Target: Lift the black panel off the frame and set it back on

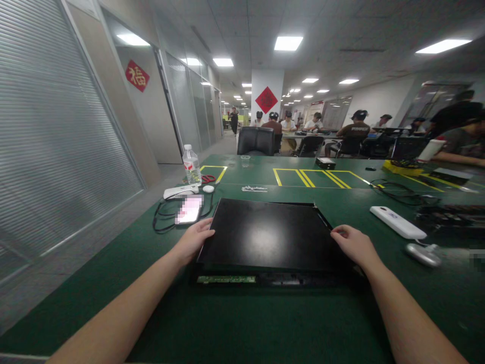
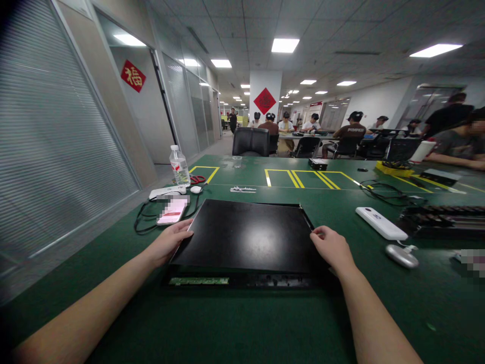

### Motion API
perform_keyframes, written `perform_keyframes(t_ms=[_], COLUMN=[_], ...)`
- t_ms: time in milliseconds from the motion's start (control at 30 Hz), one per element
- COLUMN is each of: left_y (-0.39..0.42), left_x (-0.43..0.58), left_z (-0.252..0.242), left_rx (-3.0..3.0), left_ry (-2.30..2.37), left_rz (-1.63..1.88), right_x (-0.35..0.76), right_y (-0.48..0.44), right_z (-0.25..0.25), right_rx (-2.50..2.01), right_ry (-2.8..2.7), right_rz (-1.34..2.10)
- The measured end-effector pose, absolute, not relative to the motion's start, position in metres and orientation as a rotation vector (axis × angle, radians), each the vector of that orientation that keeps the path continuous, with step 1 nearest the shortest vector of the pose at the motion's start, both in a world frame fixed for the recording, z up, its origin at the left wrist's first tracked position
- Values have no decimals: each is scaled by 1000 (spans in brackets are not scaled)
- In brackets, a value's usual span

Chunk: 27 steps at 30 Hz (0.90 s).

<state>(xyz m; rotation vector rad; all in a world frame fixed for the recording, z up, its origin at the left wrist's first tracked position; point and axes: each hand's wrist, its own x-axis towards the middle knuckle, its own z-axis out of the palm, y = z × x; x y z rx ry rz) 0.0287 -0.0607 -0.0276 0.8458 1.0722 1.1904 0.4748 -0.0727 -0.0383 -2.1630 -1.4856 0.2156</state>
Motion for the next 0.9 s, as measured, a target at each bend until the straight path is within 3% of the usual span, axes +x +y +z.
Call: perform_keyframes(t_ms=[900], left_y=[-60], left_x=[27], left_z=[-23], left_rx=[842], left_ry=[1065], left_rz=[1192], right_x=[482], right_y=[-70], right_z=[-42], right_rx=[-2173], right_ry=[-1465], right_rz=[244])
